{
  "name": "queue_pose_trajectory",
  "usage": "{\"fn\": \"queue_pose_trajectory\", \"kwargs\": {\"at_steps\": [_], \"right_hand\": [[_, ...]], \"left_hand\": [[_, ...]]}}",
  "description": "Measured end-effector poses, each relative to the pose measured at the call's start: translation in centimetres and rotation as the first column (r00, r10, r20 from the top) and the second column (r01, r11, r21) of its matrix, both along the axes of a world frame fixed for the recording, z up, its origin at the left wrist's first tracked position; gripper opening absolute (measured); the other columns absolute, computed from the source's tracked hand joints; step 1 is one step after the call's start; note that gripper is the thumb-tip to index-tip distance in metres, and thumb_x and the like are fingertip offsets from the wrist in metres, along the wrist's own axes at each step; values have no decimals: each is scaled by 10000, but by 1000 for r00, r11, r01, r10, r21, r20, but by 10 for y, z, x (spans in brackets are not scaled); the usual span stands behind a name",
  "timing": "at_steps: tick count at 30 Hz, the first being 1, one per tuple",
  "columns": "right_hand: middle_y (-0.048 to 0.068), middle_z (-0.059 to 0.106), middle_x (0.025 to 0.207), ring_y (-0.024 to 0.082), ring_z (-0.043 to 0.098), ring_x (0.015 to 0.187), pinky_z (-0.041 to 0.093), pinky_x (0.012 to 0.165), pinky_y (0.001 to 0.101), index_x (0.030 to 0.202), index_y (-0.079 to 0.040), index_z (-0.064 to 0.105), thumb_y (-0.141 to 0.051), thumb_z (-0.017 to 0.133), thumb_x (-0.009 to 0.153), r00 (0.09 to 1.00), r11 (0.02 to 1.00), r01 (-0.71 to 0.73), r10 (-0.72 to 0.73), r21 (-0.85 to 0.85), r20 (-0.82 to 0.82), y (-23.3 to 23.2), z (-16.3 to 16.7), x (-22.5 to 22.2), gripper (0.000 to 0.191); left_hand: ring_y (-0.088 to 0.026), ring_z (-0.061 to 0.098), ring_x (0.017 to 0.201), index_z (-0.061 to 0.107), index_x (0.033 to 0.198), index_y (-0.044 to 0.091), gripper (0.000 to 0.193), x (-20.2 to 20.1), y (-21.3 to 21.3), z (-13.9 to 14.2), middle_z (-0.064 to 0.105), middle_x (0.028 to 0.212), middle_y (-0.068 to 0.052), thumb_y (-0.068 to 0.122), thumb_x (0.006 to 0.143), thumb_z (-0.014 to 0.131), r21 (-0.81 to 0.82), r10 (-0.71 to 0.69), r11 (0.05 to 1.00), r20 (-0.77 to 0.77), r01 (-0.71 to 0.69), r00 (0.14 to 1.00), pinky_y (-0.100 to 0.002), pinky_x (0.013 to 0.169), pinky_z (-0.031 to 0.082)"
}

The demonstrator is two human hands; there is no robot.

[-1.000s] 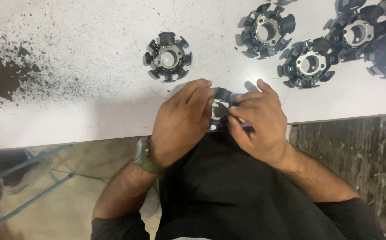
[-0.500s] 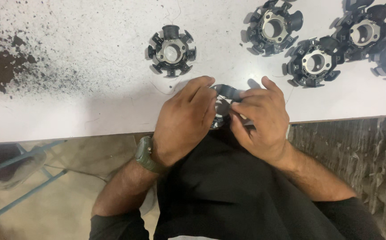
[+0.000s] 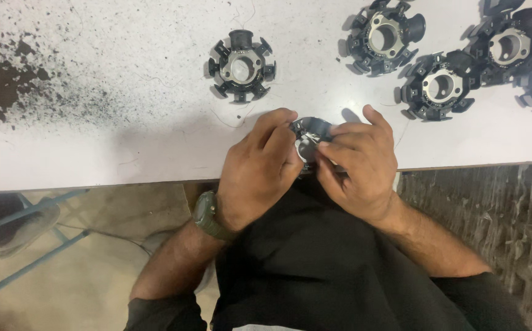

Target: The person sits at a white workbench assembling small black mechanical hub components. They hold a hub in one hand and use a small screwdriver-like tool to pry and seat parts, then set finished hubs aside, sort small black pieces into groups, and place some pieces into a plastic tray.

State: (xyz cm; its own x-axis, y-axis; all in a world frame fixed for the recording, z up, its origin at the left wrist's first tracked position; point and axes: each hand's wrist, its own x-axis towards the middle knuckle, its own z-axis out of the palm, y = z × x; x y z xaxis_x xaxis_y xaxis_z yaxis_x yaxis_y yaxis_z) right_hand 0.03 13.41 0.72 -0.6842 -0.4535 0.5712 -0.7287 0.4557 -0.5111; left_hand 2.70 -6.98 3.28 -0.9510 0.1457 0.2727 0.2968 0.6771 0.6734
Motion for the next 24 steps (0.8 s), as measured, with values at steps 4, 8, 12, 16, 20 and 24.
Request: {"fn": "queue_pose_trajectory", "kwargs": {"at_steps": [4, 8, 12, 16, 20, 24], "right_hand": [[91, 664, 1016, 284, 674, 1078, 451, 1198, 542, 1103, -70, 651, 52, 830, 849, 999, 999, 28, -29, 39, 36, -3, 2, 3, 334], [100, 665, 1035, 302, 668, 1070, 432, 1175, 548, 1114, -69, 666, 24, 856, 849, 999, 993, 38, -39, 116, 3, -4, 10, -2, 339], [114, 667, 1083, 301, 670, 1127, 376, 1207, 518, 1168, -62, 649, 48, 815, 982, 979, 975, 192, -183, 114, -87, 10, 19, -25, 272], [135, 671, 1121, 289, 668, 1126, 403, 1223, 491, 1194, -38, 608, 58, 759, 1021, 972, 975, 224, -224, -13, -70, 24, 21, -31, 248], [122, 682, 1081, 281, 684, 1086, 469, 1166, 525, 1134, -44, 607, 51, 756, 940, 997, 998, 67, -67, -6, -33, 19, 13, -20, 262], [136, 690, 1085, 319, 679, 1101, 487, 1132, 504, 1137, -48, 620, 56, 778, 932, 991, 988, 127, -130, 89, 23, 25, 14, -15, 279]], "left_hand": [[-302, 720, 977, 598, 1140, 17, 254, 6, 4, -2, 617, 1286, -113, 60, 927, 730, 15, 24, 1000, 30, -24, 999, -377, 747, 601], [-303, 707, 951, 611, 1016, 31, 194, 13, 4, 1, 643, 1315, -114, 66, 885, 750, -11, 11, 1000, 92, -10, 996, -393, 718, 592], [-329, 644, 1226, 521, 1276, 39, 487, -4, -28, 7, 555, 1421, -208, 332, 988, 783, -209, 147, 955, -282, -211, 948, -360, 848, 619], [-349, 603, 1202, 267, 1596, -30, 1138, -48, -58, 12, 551, 1385, -285, 697, 953, 860, -336, 255, 869, -323, -363, 911, -447, 908, 590], [-364, 595, 1120, 212, 1594, -32, 1255, -71, -43, 10, 564, 1332, -329, 614, 795, 934, -414, 214, 869, -183, -272, 960, -494, 871, 559], [-363, 547, 1252, 197, 1624, 21, 1221, -37, -29, 13, 546, 1407, -236, 373, 735, 956, -250, -64, 966, 36, 71, 997, -509, 1065, 490]]}}
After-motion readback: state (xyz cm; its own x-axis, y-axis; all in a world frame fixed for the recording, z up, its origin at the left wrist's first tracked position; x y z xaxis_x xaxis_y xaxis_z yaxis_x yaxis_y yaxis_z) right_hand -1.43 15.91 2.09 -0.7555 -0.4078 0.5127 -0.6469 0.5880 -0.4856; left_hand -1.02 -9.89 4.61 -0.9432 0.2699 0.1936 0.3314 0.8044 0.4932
